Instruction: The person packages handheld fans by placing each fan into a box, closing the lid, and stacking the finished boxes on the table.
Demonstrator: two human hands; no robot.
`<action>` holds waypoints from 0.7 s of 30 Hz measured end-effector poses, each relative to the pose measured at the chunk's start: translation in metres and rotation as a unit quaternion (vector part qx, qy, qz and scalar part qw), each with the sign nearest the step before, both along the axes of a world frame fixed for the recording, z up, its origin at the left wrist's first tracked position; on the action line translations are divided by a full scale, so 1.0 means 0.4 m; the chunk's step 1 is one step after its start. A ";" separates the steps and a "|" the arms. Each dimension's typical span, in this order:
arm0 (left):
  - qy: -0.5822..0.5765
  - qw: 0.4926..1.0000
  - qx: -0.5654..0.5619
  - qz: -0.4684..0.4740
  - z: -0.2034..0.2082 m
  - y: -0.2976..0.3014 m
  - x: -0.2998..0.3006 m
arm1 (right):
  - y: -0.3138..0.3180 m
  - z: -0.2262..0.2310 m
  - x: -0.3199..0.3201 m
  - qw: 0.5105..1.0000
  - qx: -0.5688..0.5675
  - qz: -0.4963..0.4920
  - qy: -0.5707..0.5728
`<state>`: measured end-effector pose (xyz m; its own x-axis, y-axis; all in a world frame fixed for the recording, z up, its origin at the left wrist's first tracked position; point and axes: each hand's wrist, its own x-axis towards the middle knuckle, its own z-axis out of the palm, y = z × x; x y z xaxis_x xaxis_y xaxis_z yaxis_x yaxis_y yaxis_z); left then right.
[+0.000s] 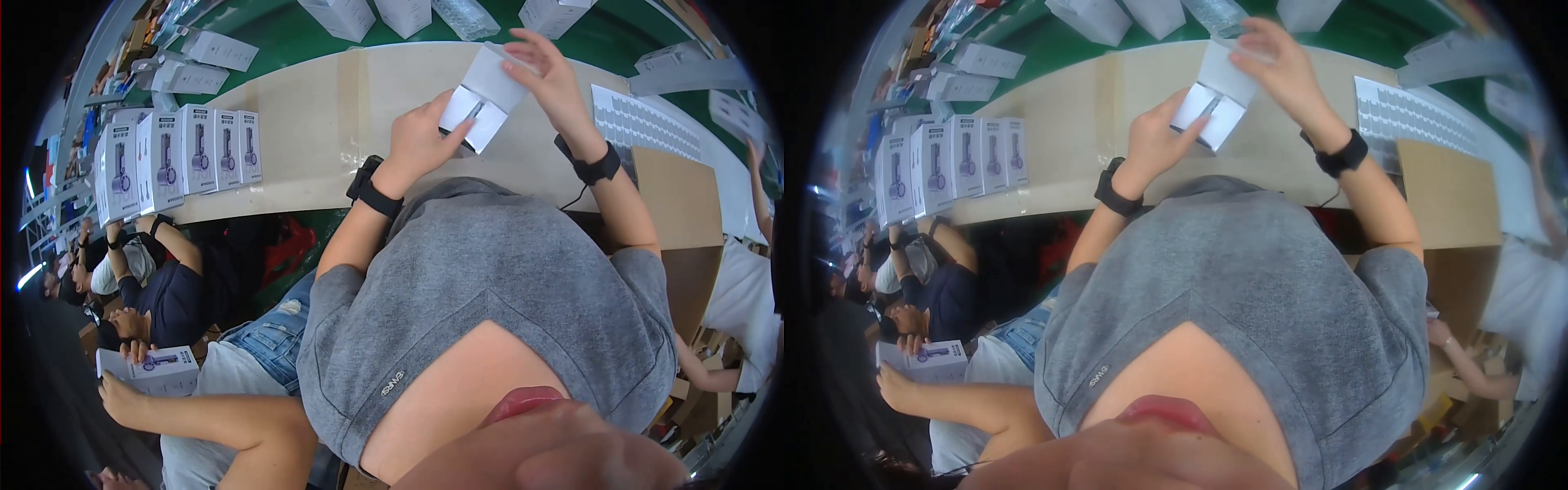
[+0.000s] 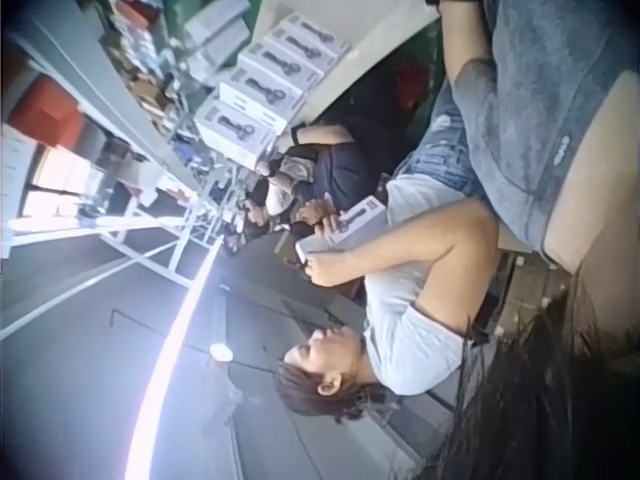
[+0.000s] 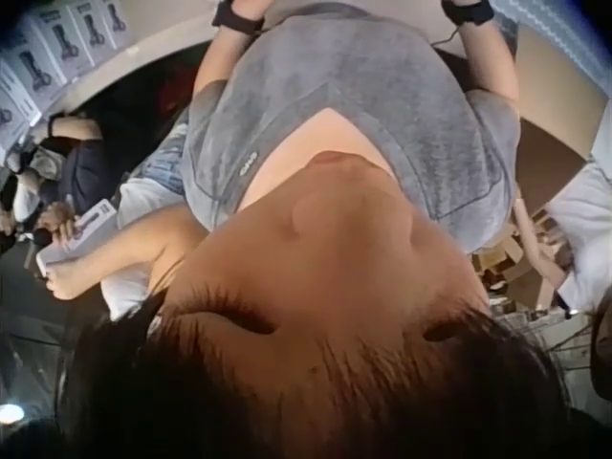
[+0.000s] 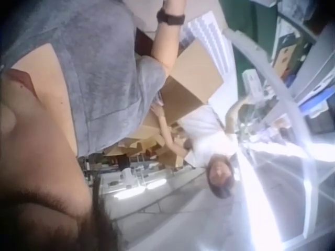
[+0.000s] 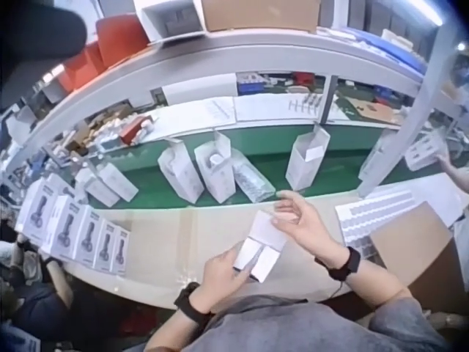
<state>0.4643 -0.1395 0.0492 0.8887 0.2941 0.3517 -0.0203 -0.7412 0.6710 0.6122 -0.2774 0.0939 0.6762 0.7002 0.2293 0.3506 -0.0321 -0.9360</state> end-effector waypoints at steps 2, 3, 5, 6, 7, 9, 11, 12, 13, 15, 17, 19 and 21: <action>0.007 0.999 -0.038 0.024 -0.007 0.023 0.004 | -0.001 0.012 -0.010 0.994 -0.006 -0.045 -0.097; 0.016 0.996 -0.076 0.041 -0.013 0.037 0.005 | -0.023 0.032 -0.048 0.964 0.027 -0.016 -0.263; 0.027 0.992 -0.113 0.051 -0.013 0.040 0.002 | -0.042 0.052 -0.111 0.905 0.059 0.005 -0.420; 0.012 0.991 -0.117 0.062 -0.011 0.034 0.003 | -0.027 0.054 -0.148 0.910 0.006 0.102 -0.403; -0.004 0.990 -0.121 0.073 -0.009 0.028 0.004 | -0.020 0.049 -0.170 0.903 -0.048 0.197 -0.379; -0.023 0.988 -0.125 0.088 -0.013 0.026 0.003 | -0.025 0.019 -0.155 0.902 -0.059 0.193 -0.381; -0.001 0.987 -0.129 0.097 -0.037 0.036 -0.017 | -0.040 -0.015 -0.134 0.901 -0.076 0.187 -0.384; 0.010 0.986 -0.131 0.102 -0.042 0.040 -0.026 | -0.055 -0.029 -0.129 0.901 -0.075 0.189 -0.384; 0.010 0.986 -0.131 0.104 -0.043 0.039 -0.027 | -0.077 -0.044 -0.120 0.897 -0.058 0.180 -0.399; -0.125 0.979 -0.077 0.139 -0.041 0.028 -0.018 | -0.105 -0.066 -0.109 0.888 -0.027 0.162 -0.430; -0.192 0.968 -0.051 0.155 -0.021 0.013 -0.012 | -0.108 -0.086 -0.117 0.890 -0.017 0.155 -0.428; -0.210 0.975 0.059 0.034 0.035 -0.009 -0.017 | -0.106 -0.096 -0.123 0.896 0.005 0.137 -0.422; -0.216 0.969 0.117 -0.017 0.047 -0.012 -0.025 | -0.090 -0.073 -0.122 0.897 -0.006 0.160 -0.413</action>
<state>0.4542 -0.1443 0.0681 0.6514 0.1339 0.7468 -0.2890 -0.8663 0.4074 0.5634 -0.3134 0.0646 0.0436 0.8334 0.5510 0.9166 0.1860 -0.3539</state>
